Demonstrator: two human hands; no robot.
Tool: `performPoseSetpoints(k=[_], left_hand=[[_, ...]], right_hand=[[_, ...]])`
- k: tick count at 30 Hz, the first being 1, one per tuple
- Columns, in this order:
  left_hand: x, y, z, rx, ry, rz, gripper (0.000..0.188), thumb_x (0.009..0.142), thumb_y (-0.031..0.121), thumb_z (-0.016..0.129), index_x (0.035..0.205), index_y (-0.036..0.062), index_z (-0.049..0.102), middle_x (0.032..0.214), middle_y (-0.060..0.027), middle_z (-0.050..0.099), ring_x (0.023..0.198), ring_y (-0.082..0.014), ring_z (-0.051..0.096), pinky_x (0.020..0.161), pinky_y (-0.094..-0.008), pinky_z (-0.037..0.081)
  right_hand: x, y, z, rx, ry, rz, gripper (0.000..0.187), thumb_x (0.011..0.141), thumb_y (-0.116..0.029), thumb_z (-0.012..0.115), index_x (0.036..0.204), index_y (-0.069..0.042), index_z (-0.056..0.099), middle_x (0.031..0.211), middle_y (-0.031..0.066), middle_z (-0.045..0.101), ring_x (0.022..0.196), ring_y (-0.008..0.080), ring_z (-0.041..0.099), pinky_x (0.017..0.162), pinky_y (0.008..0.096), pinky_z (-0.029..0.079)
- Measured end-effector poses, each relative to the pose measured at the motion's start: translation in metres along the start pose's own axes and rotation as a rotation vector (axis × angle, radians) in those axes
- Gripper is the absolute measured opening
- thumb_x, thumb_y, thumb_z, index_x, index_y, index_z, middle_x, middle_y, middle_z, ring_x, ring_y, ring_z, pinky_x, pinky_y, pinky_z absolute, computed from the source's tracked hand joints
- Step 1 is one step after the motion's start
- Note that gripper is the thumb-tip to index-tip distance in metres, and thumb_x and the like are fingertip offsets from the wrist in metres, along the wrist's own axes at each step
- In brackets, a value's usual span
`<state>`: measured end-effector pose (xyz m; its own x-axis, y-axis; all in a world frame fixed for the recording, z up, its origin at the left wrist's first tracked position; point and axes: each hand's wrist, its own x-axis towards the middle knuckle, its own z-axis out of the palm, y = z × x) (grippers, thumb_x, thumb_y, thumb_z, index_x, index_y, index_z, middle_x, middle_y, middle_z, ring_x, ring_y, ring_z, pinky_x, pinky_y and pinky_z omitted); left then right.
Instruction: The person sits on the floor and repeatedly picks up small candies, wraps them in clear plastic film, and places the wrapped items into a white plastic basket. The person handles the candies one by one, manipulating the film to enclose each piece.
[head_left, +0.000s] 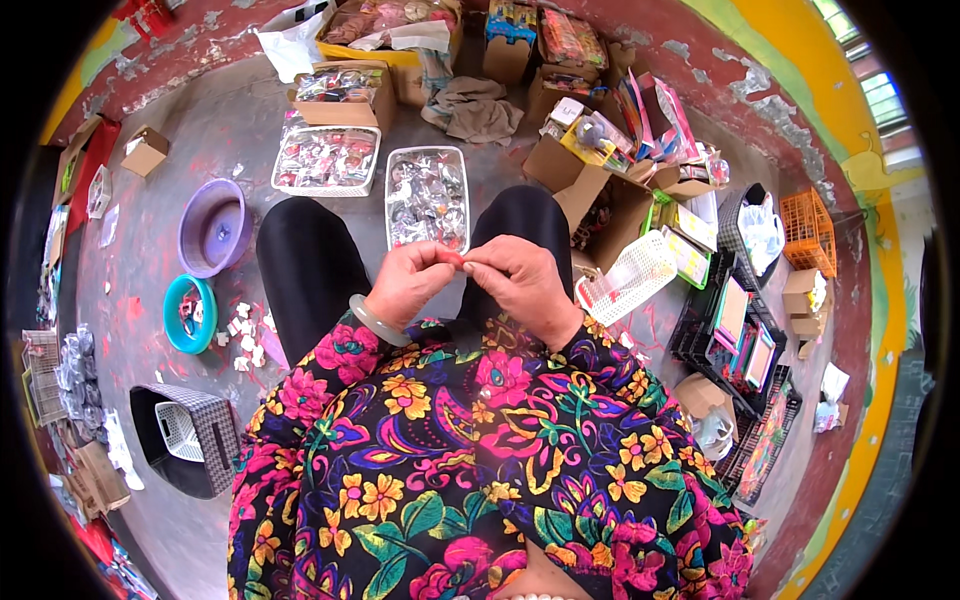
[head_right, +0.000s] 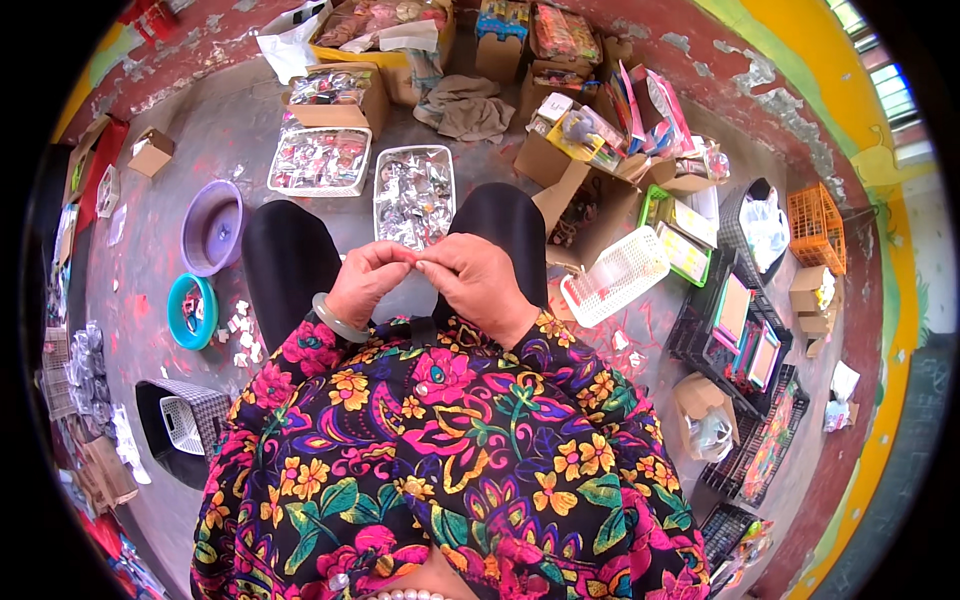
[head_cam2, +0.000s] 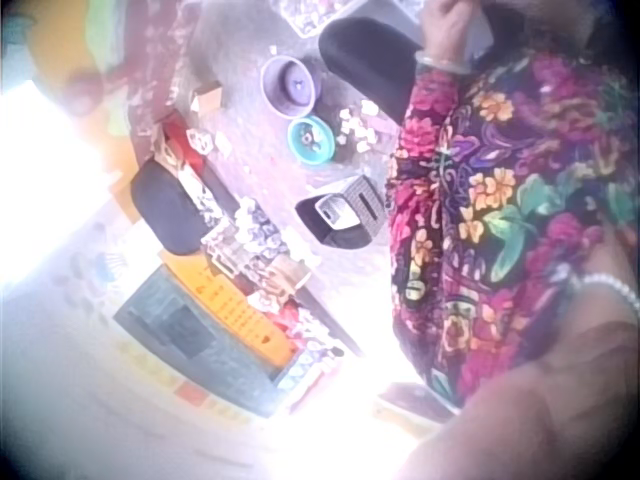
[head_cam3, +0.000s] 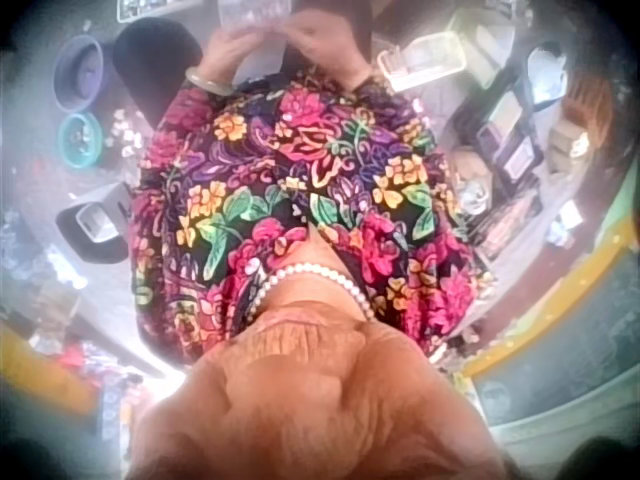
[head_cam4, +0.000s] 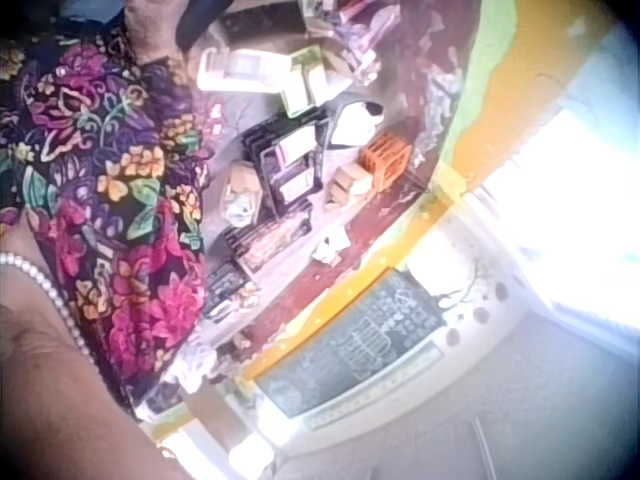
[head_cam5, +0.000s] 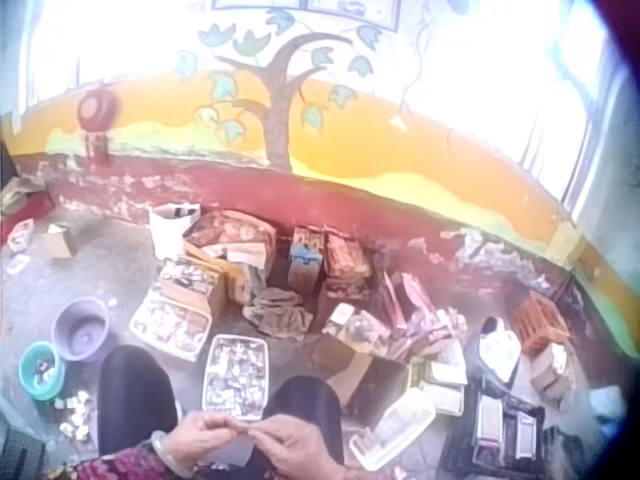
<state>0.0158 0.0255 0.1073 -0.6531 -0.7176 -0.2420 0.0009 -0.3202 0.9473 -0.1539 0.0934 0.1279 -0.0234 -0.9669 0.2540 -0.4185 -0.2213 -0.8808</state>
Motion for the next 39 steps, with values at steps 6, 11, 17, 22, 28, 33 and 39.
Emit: performPoseSetpoints(k=[6,11,17,22,28,33,39], left_hand=[[0.005,-0.006,0.012,0.006,0.072,0.141,0.007,0.077,-0.001,0.050,0.075,-0.0019,0.057,0.086,-0.0048,0.061,0.077,-0.0073,0.053,0.071,-0.0211,0.042],[0.007,-0.018,0.004,0.063,0.082,0.160,0.009,0.074,-0.005,0.048,0.075,-0.0030,0.057,0.094,-0.0089,0.060,0.084,-0.0110,0.054,0.077,-0.0239,0.043],[0.005,-0.018,0.012,0.157,0.086,0.185,0.012,0.077,-0.008,0.047,0.083,-0.0037,0.057,0.094,-0.0082,0.060,0.082,-0.0110,0.055,0.074,-0.0223,0.043],[0.005,-0.016,0.019,0.369,0.167,0.373,0.020,0.078,-0.007,0.050,0.094,-0.0008,0.060,0.092,-0.0075,0.062,0.083,-0.0122,0.056,0.073,-0.0226,0.044],[0.004,-0.017,0.017,0.614,0.115,0.379,0.019,0.077,-0.005,0.054,0.092,0.0011,0.064,0.082,-0.0043,0.062,0.071,-0.0094,0.054,0.063,-0.0214,0.042],[0.003,-0.022,0.007,0.287,0.133,0.152,0.015,0.085,0.002,0.055,0.095,-0.0062,0.062,0.086,-0.0057,0.062,0.077,-0.0100,0.055,0.071,-0.0212,0.043],[0.009,-0.033,0.000,0.159,0.158,0.091,0.016,0.086,0.005,0.056,0.094,-0.0068,0.062,0.086,-0.0067,0.062,0.077,-0.0109,0.057,0.072,-0.0210,0.044]], right_hand=[[0.000,-0.008,-0.001,-0.342,0.040,-0.308,0.010,0.071,-0.006,0.064,0.081,-0.006,0.064,0.074,0.0042,0.061,0.069,0.0208,0.057,0.063,0.0308,0.042],[-0.003,-0.008,0.000,-0.382,0.060,-0.349,0.012,0.069,-0.007,0.065,0.081,-0.009,0.064,0.072,0.0021,0.059,0.068,0.0197,0.056,0.061,0.0305,0.040],[-0.007,-0.005,0.001,-0.429,0.118,-0.418,0.006,0.071,-0.014,0.060,0.076,-0.009,0.058,0.074,0.0009,0.058,0.071,0.0204,0.056,0.061,0.0327,0.039],[-0.012,0.000,-0.002,-0.453,0.178,-0.384,0.006,0.071,-0.015,0.059,0.073,-0.010,0.056,0.070,0.0013,0.055,0.071,0.0202,0.055,0.061,0.0331,0.040],[-0.019,0.008,-0.020,-0.386,0.247,-0.352,0.010,0.072,-0.014,0.060,0.080,-0.010,0.060,0.071,0.0039,0.055,0.072,0.0223,0.055,0.062,0.0330,0.042],[-0.027,0.050,-0.078,-0.276,0.741,0.015,0.011,0.075,-0.007,0.056,0.082,-0.002,0.062,0.079,0.0134,0.060,0.076,0.0288,0.058,0.067,0.0344,0.047],[-0.041,0.202,-0.112,-0.564,0.514,0.580,0.023,0.071,-0.011,0.052,0.088,-0.002,0.064,0.082,0.0192,0.062,0.074,0.0352,0.060,0.072,0.0396,0.048]])
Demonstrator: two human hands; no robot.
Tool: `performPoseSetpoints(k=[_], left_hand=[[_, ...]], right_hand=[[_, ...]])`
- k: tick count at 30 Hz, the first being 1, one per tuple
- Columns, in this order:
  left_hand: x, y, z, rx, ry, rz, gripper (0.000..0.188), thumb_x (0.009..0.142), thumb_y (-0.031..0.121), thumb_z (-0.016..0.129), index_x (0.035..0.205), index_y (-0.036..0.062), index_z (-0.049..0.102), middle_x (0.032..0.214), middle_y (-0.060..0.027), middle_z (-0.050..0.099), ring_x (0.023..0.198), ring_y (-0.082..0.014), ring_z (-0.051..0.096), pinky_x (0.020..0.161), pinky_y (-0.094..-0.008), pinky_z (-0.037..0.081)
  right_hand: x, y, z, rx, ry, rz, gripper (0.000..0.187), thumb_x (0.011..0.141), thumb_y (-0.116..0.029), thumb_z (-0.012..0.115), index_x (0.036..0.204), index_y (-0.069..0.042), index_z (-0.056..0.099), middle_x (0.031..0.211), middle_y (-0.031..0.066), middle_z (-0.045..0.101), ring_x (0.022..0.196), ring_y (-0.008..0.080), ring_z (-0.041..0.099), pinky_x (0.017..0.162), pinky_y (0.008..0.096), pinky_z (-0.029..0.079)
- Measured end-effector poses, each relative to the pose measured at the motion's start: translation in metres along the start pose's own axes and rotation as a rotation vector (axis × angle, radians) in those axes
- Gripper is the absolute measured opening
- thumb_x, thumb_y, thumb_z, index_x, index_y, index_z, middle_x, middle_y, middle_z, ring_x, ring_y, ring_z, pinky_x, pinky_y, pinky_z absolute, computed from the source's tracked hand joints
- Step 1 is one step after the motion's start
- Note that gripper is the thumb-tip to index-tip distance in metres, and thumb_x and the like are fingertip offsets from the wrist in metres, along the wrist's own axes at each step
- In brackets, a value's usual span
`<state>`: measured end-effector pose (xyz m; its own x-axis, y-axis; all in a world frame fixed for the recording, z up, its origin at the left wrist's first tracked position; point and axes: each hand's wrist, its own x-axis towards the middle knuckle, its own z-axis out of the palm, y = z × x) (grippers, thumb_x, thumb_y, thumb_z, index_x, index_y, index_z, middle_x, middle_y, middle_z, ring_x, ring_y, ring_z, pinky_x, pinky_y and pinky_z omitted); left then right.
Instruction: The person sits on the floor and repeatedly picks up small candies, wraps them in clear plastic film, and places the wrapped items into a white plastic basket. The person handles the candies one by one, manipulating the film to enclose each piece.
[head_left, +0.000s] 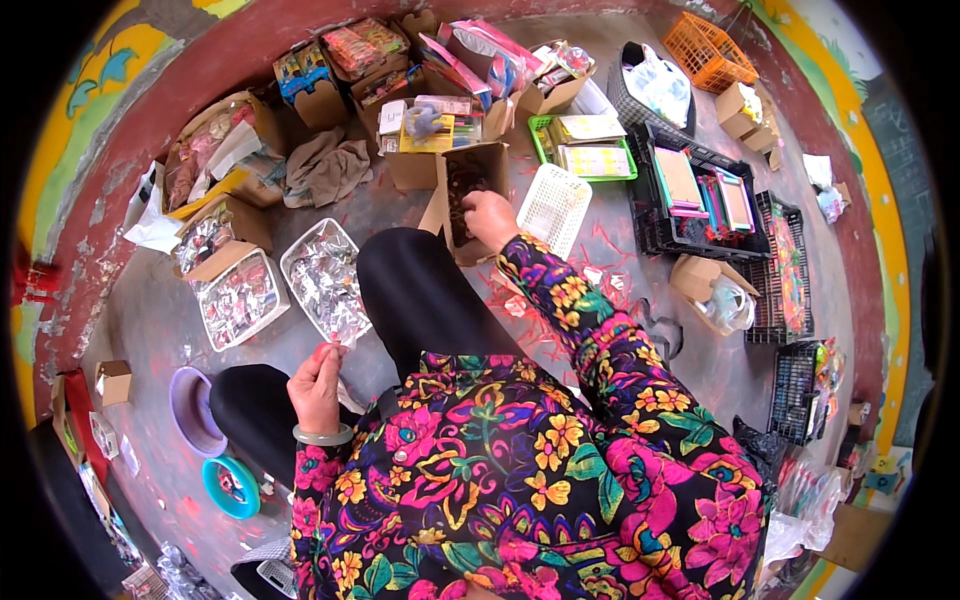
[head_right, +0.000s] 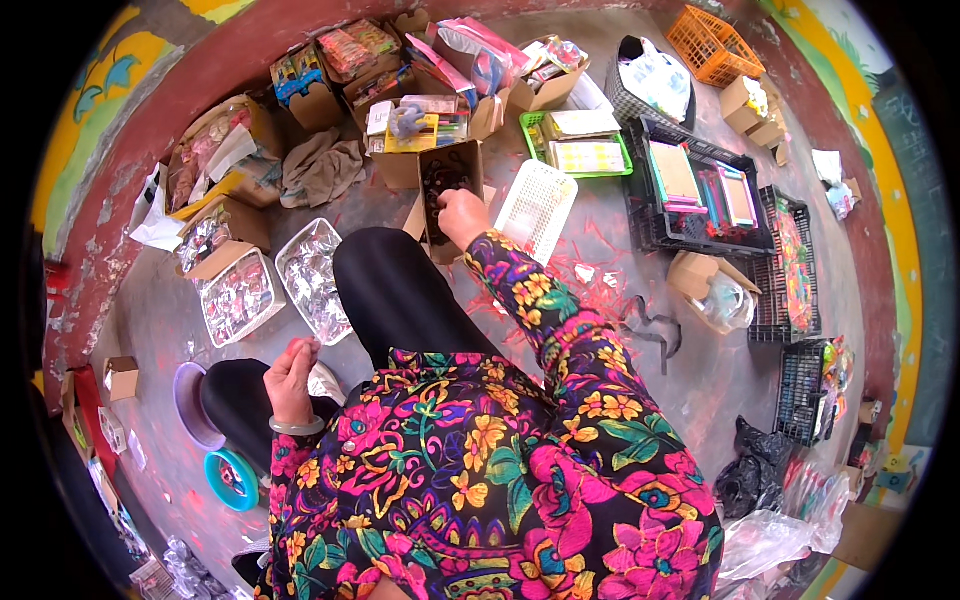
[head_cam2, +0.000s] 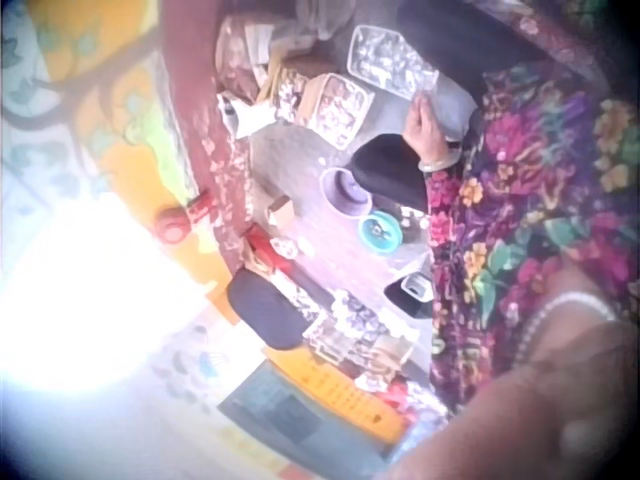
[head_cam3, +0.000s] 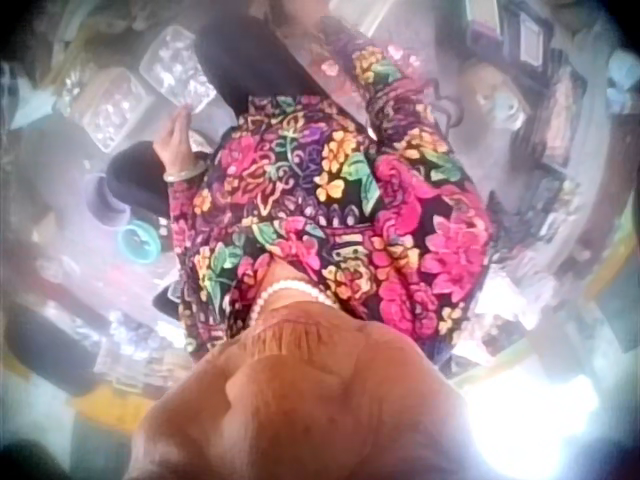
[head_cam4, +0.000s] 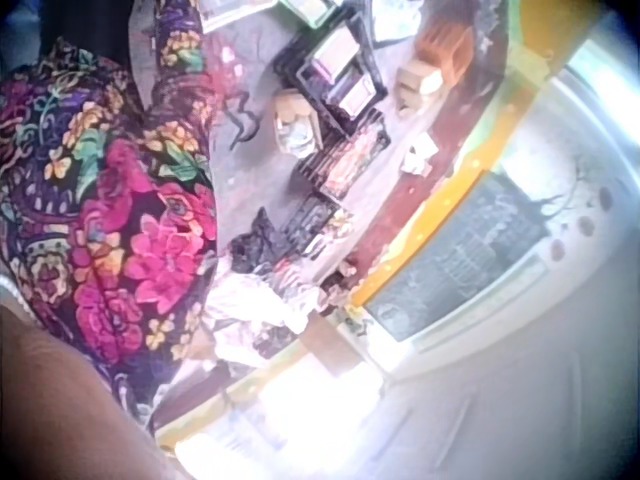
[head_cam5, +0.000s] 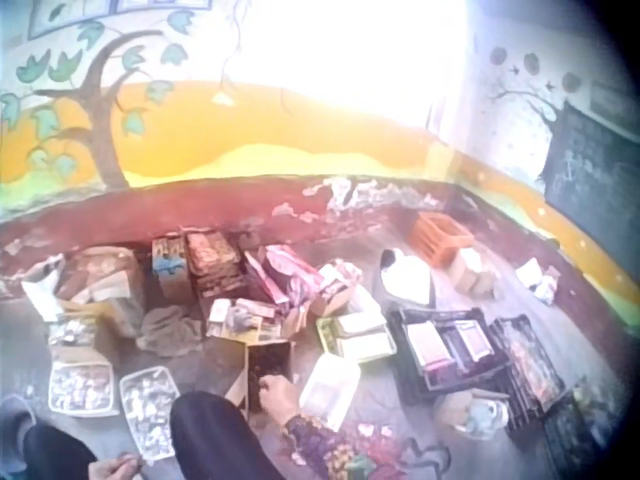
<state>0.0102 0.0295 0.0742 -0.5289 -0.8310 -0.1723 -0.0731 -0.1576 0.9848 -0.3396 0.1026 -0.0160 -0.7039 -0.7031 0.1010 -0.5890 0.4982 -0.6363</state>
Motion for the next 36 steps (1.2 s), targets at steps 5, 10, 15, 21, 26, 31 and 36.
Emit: performPoseSetpoints(k=[5,10,15,21,26,31,36], left_hand=[[0.002,-0.003,0.001,0.004,-0.004,-0.017,0.015,0.085,0.005,0.057,0.093,-0.0065,0.062,0.085,-0.0064,0.064,0.079,-0.0101,0.058,0.072,-0.0205,0.044],[0.000,-0.006,-0.004,0.046,0.014,-0.013,0.015,0.085,0.006,0.057,0.092,-0.0055,0.063,0.084,-0.0049,0.064,0.075,-0.0081,0.056,0.068,-0.0189,0.043],[0.001,-0.003,-0.002,0.082,0.012,-0.056,0.015,0.085,0.009,0.058,0.090,-0.0031,0.065,0.081,-0.0019,0.063,0.068,-0.0046,0.052,0.060,-0.0177,0.040],[0.001,-0.007,-0.003,0.024,0.046,-0.065,0.014,0.084,0.006,0.058,0.090,-0.0047,0.065,0.082,-0.0052,0.064,0.073,-0.0082,0.057,0.068,-0.0198,0.045],[0.002,-0.011,-0.006,0.008,0.020,-0.042,0.013,0.084,0.003,0.057,0.090,-0.0065,0.064,0.084,-0.0080,0.064,0.079,-0.0114,0.059,0.076,-0.0221,0.046],[0.002,-0.010,-0.008,-0.005,0.004,-0.029,0.014,0.084,0.003,0.057,0.091,-0.0065,0.063,0.085,-0.0075,0.065,0.078,-0.0097,0.058,0.075,-0.0215,0.046],[0.000,-0.003,-0.007,-0.053,-0.005,-0.035,0.014,0.084,0.004,0.057,0.091,-0.0064,0.063,0.084,-0.0059,0.064,0.077,-0.0085,0.057,0.073,-0.0204,0.045]], right_hand=[[0.018,0.020,0.054,-0.341,-0.162,0.097,0.020,0.072,-0.013,0.053,0.084,-0.005,0.067,0.082,0.0166,0.064,0.079,0.0322,0.062,0.069,0.0402,0.050],[0.029,0.017,0.073,-0.650,-0.255,0.036,0.020,0.078,-0.015,0.050,0.083,-0.011,0.069,0.084,0.0089,0.067,0.078,0.0226,0.065,0.064,0.0349,0.050],[0.040,0.040,0.073,-0.701,-0.348,-0.008,0.022,0.079,-0.017,0.048,0.083,-0.013,0.069,0.083,0.0092,0.067,0.077,0.0225,0.065,0.065,0.0355,0.049],[0.038,-0.011,0.010,-0.601,-0.303,-0.004,0.017,0.075,-0.013,0.054,0.081,-0.008,0.069,0.086,0.0112,0.065,0.083,0.0274,0.063,0.071,0.0369,0.050],[0.022,-0.019,-0.030,-0.394,-0.076,-0.123,0.016,0.073,-0.014,0.055,0.081,-0.009,0.068,0.085,0.0105,0.062,0.090,0.0275,0.058,0.075,0.0347,0.047],[0.009,-0.025,-0.066,0.758,-0.239,0.070,0.017,0.082,-0.013,0.053,0.088,-0.003,0.065,0.081,0.0080,0.064,0.076,0.0174,0.058,0.068,0.0283,0.046],[-0.014,-0.060,-0.088,1.510,-0.560,0.251,0.014,0.087,-0.013,0.051,0.099,-0.006,0.050,0.103,0.0151,0.060,0.089,0.0196,0.060,0.069,0.0272,0.047]])
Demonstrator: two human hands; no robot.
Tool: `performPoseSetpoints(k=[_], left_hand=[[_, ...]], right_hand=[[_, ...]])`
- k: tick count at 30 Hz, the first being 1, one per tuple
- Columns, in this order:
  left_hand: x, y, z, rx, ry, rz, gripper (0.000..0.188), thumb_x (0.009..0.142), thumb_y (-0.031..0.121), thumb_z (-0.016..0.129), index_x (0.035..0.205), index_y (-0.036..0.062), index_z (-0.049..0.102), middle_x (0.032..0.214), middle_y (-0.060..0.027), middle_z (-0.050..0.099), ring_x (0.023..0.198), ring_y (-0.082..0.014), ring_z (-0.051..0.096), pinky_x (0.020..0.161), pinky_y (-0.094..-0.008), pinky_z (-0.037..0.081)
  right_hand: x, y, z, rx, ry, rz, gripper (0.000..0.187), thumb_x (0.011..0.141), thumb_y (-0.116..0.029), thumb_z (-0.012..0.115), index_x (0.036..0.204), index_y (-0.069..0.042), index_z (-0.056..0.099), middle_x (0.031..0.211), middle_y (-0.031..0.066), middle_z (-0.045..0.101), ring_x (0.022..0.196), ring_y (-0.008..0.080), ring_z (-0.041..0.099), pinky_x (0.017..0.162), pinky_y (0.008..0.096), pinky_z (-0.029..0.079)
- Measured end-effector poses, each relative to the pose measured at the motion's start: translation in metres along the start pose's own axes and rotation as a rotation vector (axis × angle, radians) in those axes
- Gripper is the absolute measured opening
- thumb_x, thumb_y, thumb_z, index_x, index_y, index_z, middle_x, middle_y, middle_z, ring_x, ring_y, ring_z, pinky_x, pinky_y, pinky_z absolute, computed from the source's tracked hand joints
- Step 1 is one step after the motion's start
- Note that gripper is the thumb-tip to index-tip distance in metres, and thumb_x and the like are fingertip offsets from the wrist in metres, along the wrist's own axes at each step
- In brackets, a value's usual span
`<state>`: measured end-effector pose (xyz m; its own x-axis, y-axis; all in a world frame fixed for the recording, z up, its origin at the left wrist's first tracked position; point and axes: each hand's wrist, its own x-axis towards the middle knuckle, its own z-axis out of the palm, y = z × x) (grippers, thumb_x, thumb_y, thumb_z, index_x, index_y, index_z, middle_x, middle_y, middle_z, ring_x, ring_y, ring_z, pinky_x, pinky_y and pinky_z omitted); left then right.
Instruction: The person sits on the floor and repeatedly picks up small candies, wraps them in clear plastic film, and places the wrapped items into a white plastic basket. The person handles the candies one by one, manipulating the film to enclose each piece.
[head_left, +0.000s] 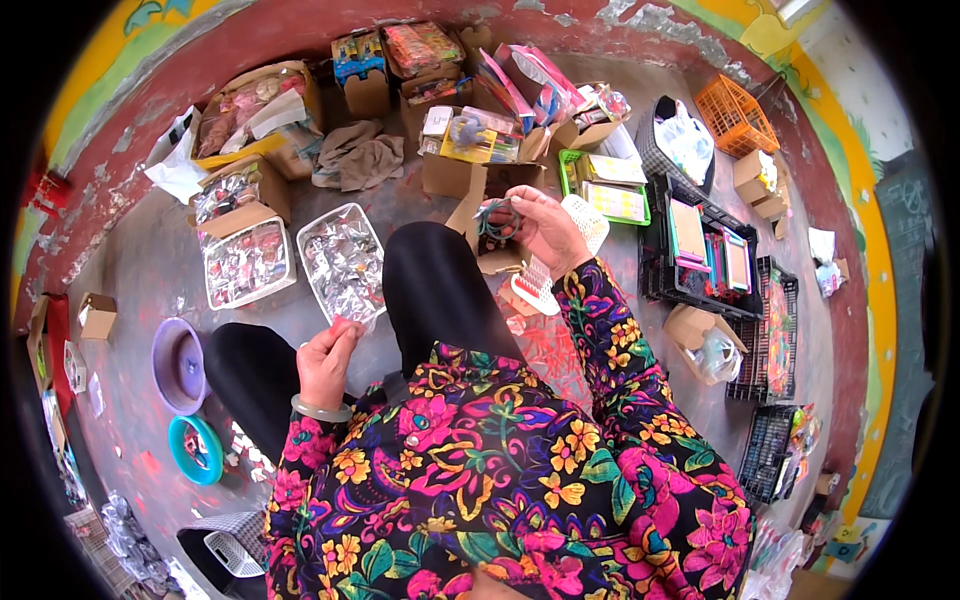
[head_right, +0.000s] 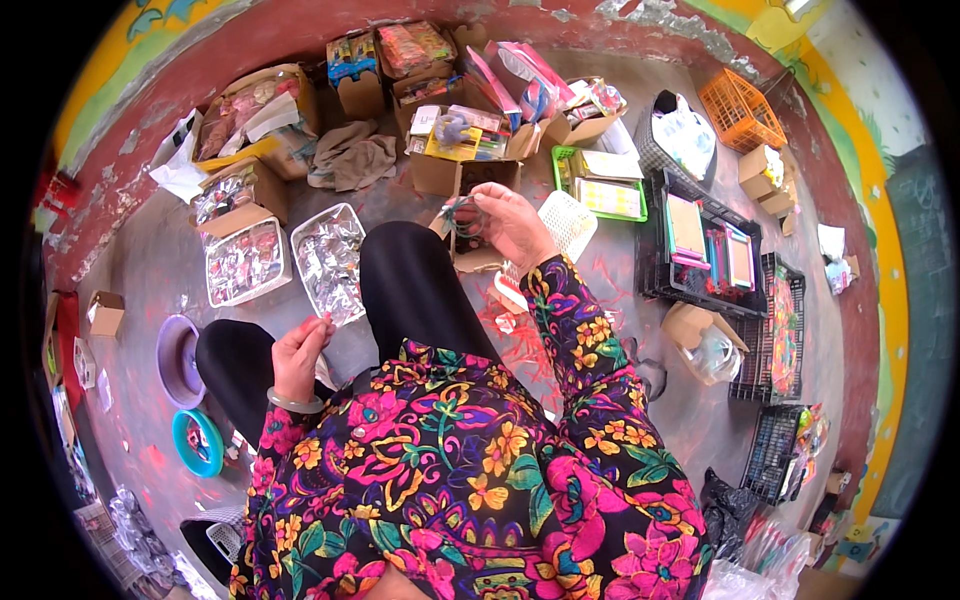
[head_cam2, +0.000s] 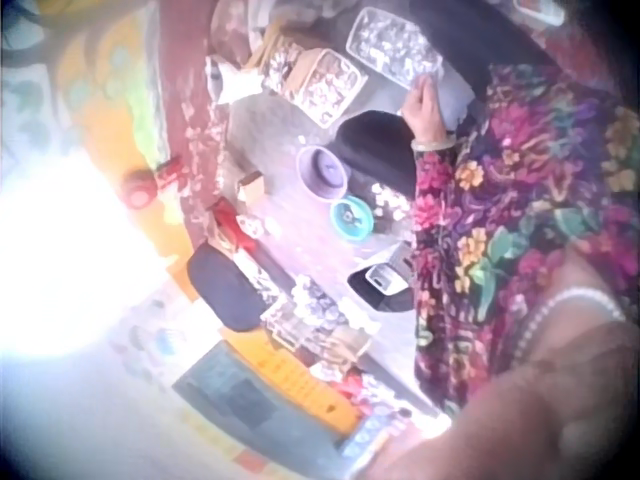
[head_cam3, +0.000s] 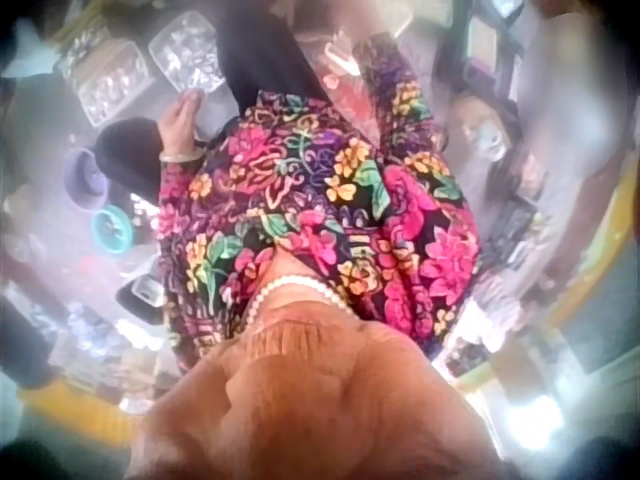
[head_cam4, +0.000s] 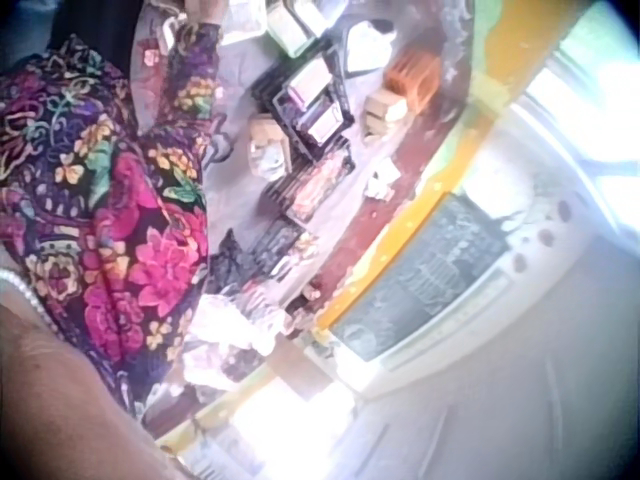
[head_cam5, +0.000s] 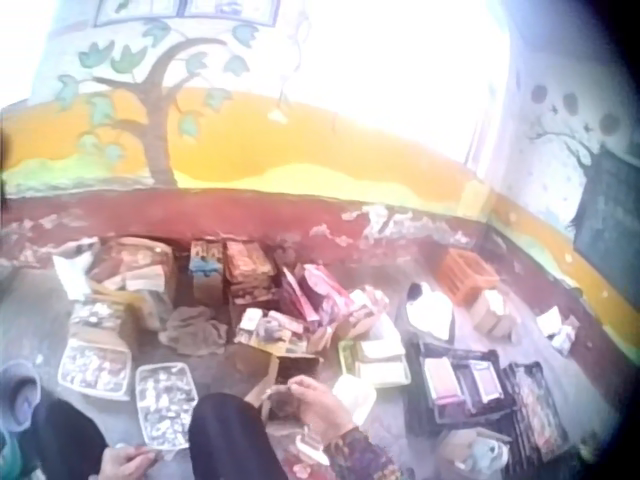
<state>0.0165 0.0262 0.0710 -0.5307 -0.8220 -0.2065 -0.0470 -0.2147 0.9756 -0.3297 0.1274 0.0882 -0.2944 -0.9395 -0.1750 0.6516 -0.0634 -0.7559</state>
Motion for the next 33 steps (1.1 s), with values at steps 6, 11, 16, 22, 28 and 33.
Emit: performPoseSetpoints(k=[6,11,16,22,28,33], left_hand=[[-0.003,0.005,-0.003,0.003,-0.033,0.011,0.019,0.085,0.007,0.057,0.097,-0.0063,0.061,0.086,-0.0074,0.064,0.078,-0.0111,0.059,0.072,-0.0215,0.046],[-0.005,0.011,0.001,0.071,0.016,0.038,0.018,0.084,0.010,0.057,0.092,-0.0043,0.065,0.078,-0.0021,0.064,0.070,-0.0049,0.053,0.065,-0.0193,0.044],[-0.010,0.020,0.000,0.223,-0.010,0.039,0.020,0.084,0.012,0.057,0.095,-0.0028,0.064,0.080,-0.0052,0.066,0.074,-0.0054,0.056,0.066,-0.0207,0.045],[-0.009,0.016,-0.004,0.285,-0.004,0.040,0.020,0.082,0.013,0.057,0.093,-0.0019,0.065,0.074,-0.0040,0.064,0.069,-0.0047,0.054,0.062,-0.0219,0.045],[-0.008,0.016,-0.004,0.283,-0.034,0.003,0.019,0.083,0.011,0.058,0.090,-0.0056,0.064,0.076,-0.0046,0.064,0.070,-0.0064,0.057,0.063,-0.0192,0.046],[-0.005,0.007,-0.007,0.289,-0.044,-0.035,0.020,0.083,0.012,0.058,0.090,-0.0058,0.064,0.075,-0.0045,0.064,0.069,-0.0061,0.056,0.062,-0.0187,0.045]], right_hand=[[-0.005,0.024,0.053,0.206,-0.177,0.113,0.014,0.089,-0.020,0.049,0.097,-0.009,0.051,0.107,0.0196,0.057,0.087,0.0251,0.061,0.067,0.0290,0.048],[-0.010,0.054,0.101,0.272,-0.224,0.329,0.015,0.086,-0.023,0.055,0.093,-0.010,0.052,0.095,0.0132,0.061,0.073,0.0171,0.061,0.069,0.0288,0.050],[-0.012,0.079,0.128,0.115,-0.262,0.373,0.010,0.079,-0.003,0.060,0.087,-0.005,0.055,0.083,0.0066,0.061,0.072,0.0099,0.058,0.069,0.0255,0.050],[-0.012,0.082,0.124,-0.018,-0.200,0.342,0.011,0.080,0.000,0.059,0.090,-0.001,0.056,0.082,0.0058,0.060,0.075,0.0138,0.060,0.065,0.0232,0.049],[-0.014,0.074,0.123,-0.123,-0.186,0.366,0.013,0.081,-0.001,0.058,0.094,0.001,0.058,0.082,0.0066,0.061,0.067,0.0129,0.060,0.060,0.0218,0.048],[-0.017,0.069,0.134,-0.279,-0.238,0.355,0.017,0.080,-0.001,0.059,0.097,0.004,0.059,0.080,0.0055,0.062,0.065,0.0103,0.059,0.060,0.0207,0.047]])
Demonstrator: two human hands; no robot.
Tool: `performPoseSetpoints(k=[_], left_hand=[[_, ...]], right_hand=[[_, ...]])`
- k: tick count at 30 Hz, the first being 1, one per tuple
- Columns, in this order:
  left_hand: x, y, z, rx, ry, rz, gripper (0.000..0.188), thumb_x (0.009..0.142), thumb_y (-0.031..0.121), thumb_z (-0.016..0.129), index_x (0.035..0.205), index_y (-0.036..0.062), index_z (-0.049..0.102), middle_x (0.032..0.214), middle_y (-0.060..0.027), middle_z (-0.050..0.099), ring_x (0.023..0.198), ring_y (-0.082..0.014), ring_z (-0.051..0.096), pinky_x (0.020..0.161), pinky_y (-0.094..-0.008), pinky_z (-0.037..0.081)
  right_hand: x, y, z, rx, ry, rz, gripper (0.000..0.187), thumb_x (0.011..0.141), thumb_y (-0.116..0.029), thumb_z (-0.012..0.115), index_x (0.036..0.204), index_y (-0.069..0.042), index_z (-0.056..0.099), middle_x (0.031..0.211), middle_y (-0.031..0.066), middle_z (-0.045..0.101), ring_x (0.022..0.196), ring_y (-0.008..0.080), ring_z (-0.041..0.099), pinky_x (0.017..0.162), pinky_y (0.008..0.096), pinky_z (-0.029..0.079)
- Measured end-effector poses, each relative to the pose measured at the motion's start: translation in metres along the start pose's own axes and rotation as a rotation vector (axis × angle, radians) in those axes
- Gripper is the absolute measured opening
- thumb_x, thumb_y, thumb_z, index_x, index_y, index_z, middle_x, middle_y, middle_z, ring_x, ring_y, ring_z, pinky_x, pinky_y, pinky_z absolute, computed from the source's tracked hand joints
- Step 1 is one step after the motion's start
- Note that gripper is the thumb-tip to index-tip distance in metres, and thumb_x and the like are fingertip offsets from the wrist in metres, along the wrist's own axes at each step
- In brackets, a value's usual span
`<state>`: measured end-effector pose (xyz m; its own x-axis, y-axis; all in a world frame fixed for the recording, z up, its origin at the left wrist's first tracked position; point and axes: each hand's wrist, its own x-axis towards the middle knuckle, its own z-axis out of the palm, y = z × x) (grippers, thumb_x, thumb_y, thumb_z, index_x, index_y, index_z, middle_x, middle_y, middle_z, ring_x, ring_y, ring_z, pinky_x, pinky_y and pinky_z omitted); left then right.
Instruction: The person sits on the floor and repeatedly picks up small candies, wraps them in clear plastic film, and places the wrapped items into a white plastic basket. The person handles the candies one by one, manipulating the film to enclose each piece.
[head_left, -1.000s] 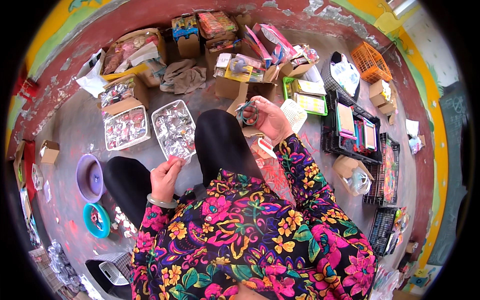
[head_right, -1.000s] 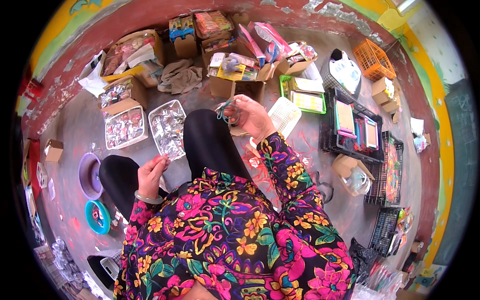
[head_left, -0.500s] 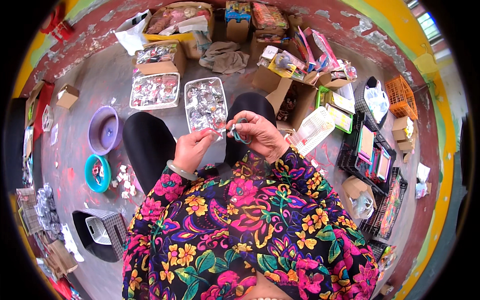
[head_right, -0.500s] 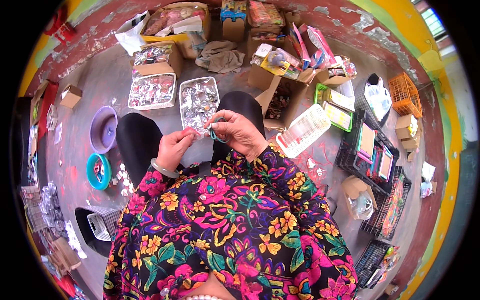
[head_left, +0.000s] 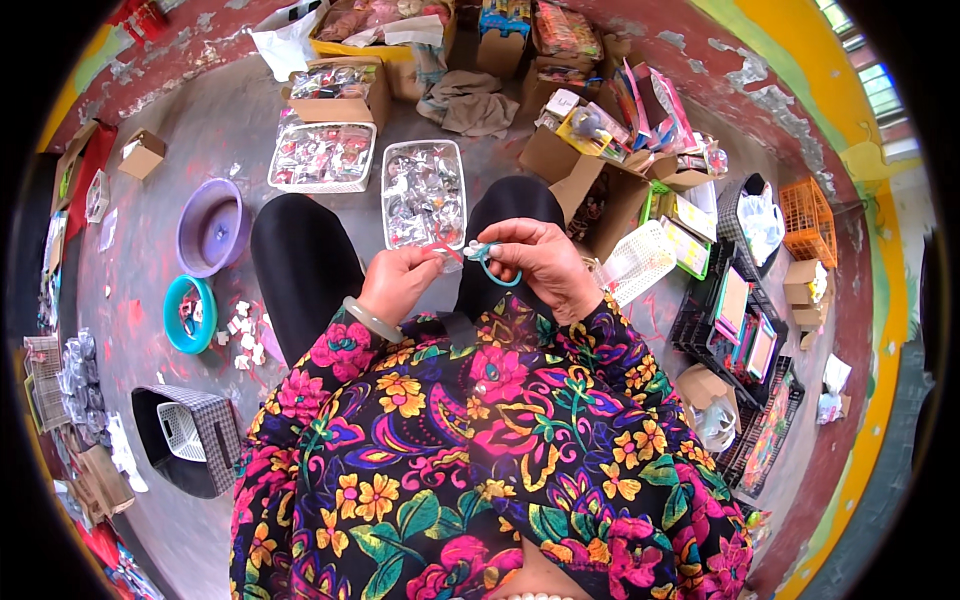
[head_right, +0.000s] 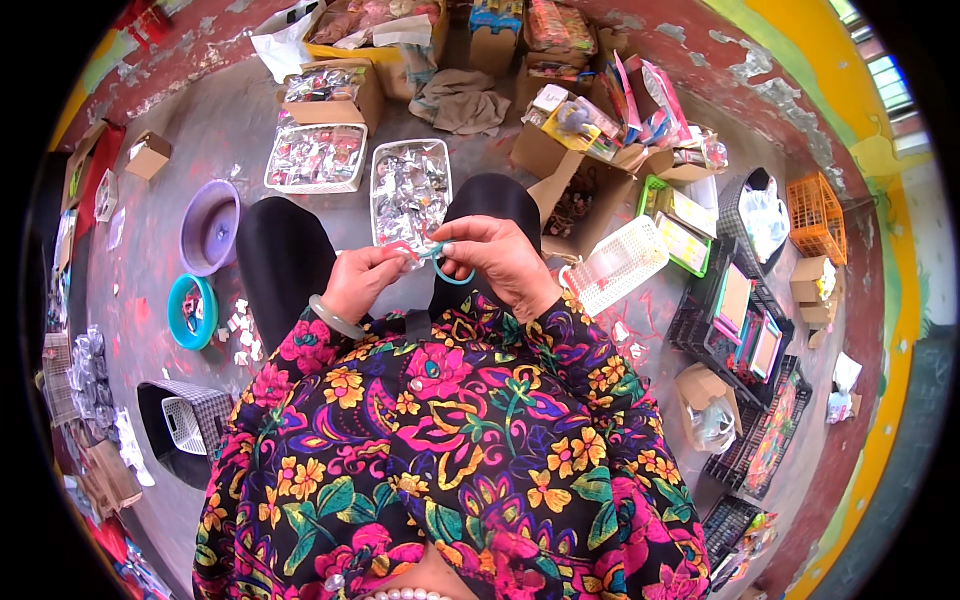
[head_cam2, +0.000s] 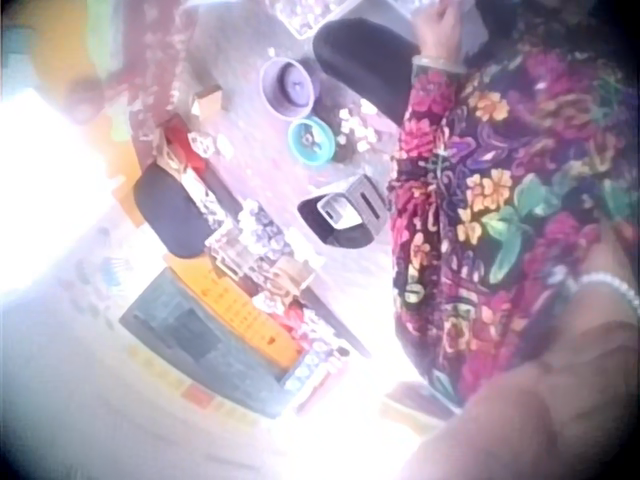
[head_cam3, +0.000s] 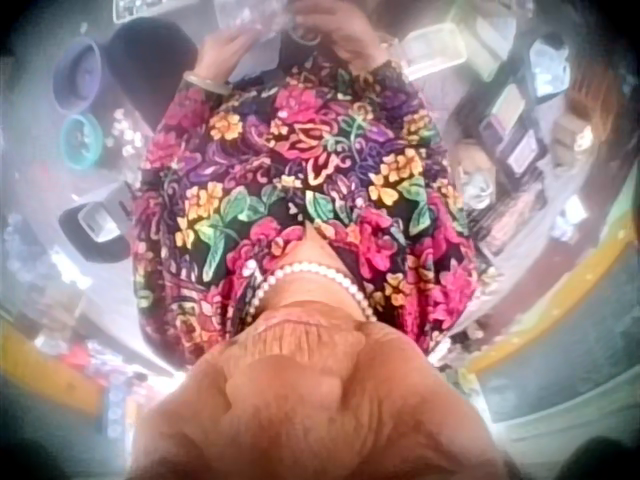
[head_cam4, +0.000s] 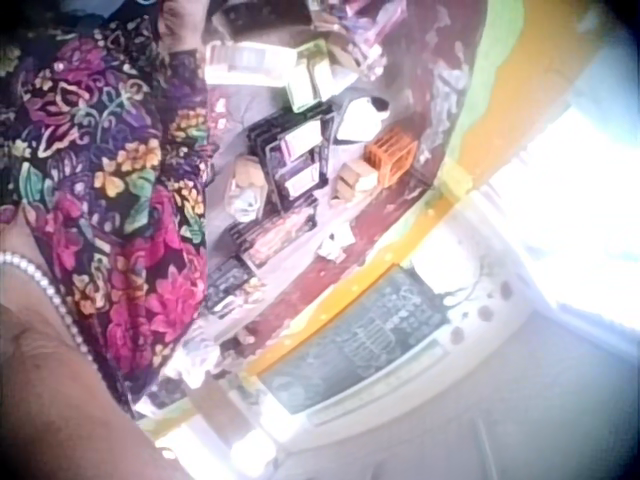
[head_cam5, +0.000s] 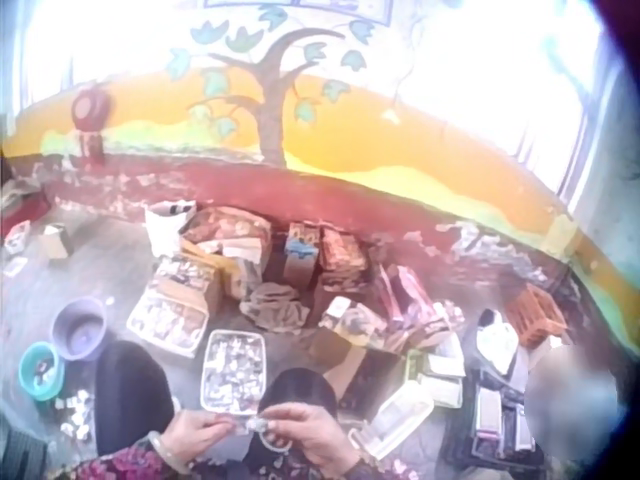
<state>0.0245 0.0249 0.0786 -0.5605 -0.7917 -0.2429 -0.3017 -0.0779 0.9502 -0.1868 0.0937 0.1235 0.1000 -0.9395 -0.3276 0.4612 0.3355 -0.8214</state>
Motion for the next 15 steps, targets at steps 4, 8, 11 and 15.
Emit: performPoseSetpoints(k=[4,8,11,15], left_hand=[[-0.002,0.010,0.002,0.073,0.012,-0.033,0.020,0.083,0.013,0.059,0.089,-0.0056,0.064,0.070,-0.0037,0.063,0.063,-0.0053,0.053,0.056,-0.0197,0.043],[-0.006,0.018,0.007,0.165,0.019,0.050,0.019,0.084,0.014,0.057,0.088,-0.0032,0.064,0.063,-0.0060,0.061,0.057,-0.0058,0.050,0.052,-0.0239,0.041],[-0.009,0.026,0.009,0.231,0.021,0.127,0.018,0.085,0.014,0.055,0.089,-0.0009,0.063,0.062,-0.0099,0.059,0.056,-0.0096,0.051,0.053,-0.0268,0.042],[-0.008,0.018,0.009,0.312,0.004,0.258,0.018,0.085,0.014,0.053,0.093,-0.0004,0.062,0.067,-0.0125,0.059,0.058,-0.0150,0.054,0.055,-0.0281,0.042]], right_hand=[[-0.003,-0.002,0.021,-0.270,0.020,-0.110,0.015,0.080,-0.002,0.058,0.094,0.002,0.061,0.079,0.0060,0.062,0.066,0.0116,0.059,0.061,0.0218,0.048],[0.005,0.006,0.029,-0.968,0.008,-0.708,0.014,0.075,-0.001,0.058,0.089,-0.003,0.062,0.076,0.0099,0.061,0.068,0.0203,0.060,0.060,0.0266,0.047],[0.006,0.004,0.030,-1.143,0.010,-0.765,0.017,0.072,0.005,0.057,0.087,-0.001,0.061,0.076,0.0116,0.058,0.071,0.0257,0.059,0.060,0.0292,0.046],[0.007,0.004,0.026,-1.265,-0.053,-0.749,0.017,0.071,0.004,0.057,0.086,-0.002,0.060,0.078,0.0123,0.058,0.072,0.0282,0.058,0.061,0.0316,0.047]])
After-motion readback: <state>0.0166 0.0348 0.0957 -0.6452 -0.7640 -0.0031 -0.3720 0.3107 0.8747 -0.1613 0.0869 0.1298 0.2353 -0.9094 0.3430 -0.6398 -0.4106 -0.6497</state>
